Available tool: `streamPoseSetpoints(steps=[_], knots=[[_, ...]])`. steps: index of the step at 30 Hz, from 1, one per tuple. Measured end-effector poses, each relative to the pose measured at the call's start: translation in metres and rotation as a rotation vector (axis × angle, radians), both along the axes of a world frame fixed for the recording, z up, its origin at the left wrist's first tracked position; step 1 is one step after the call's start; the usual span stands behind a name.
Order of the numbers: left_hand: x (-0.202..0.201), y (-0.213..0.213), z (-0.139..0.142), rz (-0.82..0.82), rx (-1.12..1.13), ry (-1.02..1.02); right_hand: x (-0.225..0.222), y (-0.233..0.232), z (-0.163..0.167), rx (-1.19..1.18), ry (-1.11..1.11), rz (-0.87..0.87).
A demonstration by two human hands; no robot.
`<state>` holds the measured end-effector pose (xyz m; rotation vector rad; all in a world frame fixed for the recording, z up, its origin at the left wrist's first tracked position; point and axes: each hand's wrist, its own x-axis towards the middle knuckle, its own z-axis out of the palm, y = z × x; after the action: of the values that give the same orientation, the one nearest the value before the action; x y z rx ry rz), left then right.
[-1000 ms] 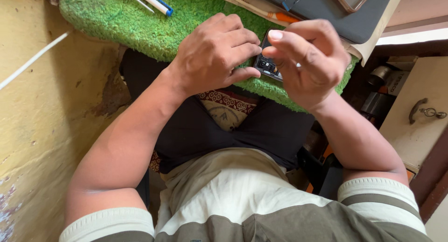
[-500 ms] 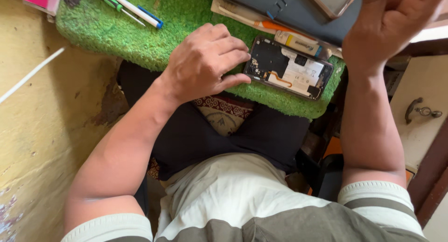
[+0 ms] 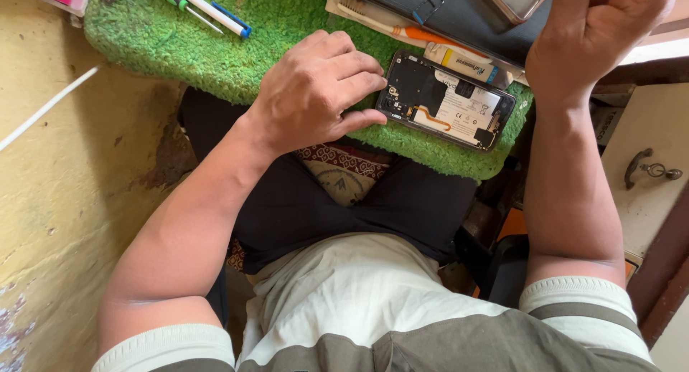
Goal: The person uses a screwdriver to tighten screws on the internal frame of a disassembled smartphone, then aligns the pink back cover onto the phone body and presses it into place. They then power on the phone and tap the setup screen, leaving the reassembled phone on the work mat.
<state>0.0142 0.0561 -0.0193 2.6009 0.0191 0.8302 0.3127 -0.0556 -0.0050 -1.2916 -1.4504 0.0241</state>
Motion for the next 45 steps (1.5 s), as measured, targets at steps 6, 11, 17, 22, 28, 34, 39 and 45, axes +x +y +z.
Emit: streamPoseSetpoints(steps=[6, 11, 17, 22, 28, 34, 39, 45], knots=[[0.0, 0.001, 0.001, -0.003, -0.004, 0.005, 0.008, -0.006, -0.01, 0.032, 0.108, 0.025], [0.0, 0.0, -0.001, -0.003, -0.009, 0.0, 0.009, -0.006, -0.009, 0.033, 0.069, -0.031], [0.0, 0.001, -0.004, -0.008, -0.021, -0.008, -0.002, -0.024, -0.003, -0.003, 0.269, 0.131], [0.0, 0.001, -0.006, -0.016, -0.02, -0.011, -0.026, -0.044, 0.006, -0.16, 0.456, 0.194], [-0.002, 0.0, -0.006, 0.0, 0.014, -0.019, -0.047, -0.048, 0.008, -0.287, 0.521, 0.228], [0.0, 0.0, -0.008, -0.006, 0.029, -0.012, -0.064, -0.053, 0.0, -0.383, 0.61, 0.188], [-0.001, 0.0, -0.009, -0.012, 0.044, -0.002, -0.071, -0.051, -0.004, -0.384, 0.625, 0.202], [0.0, -0.001, -0.011, -0.016, 0.05, -0.004, -0.071, -0.049, -0.004, -0.382, 0.644, 0.192]])
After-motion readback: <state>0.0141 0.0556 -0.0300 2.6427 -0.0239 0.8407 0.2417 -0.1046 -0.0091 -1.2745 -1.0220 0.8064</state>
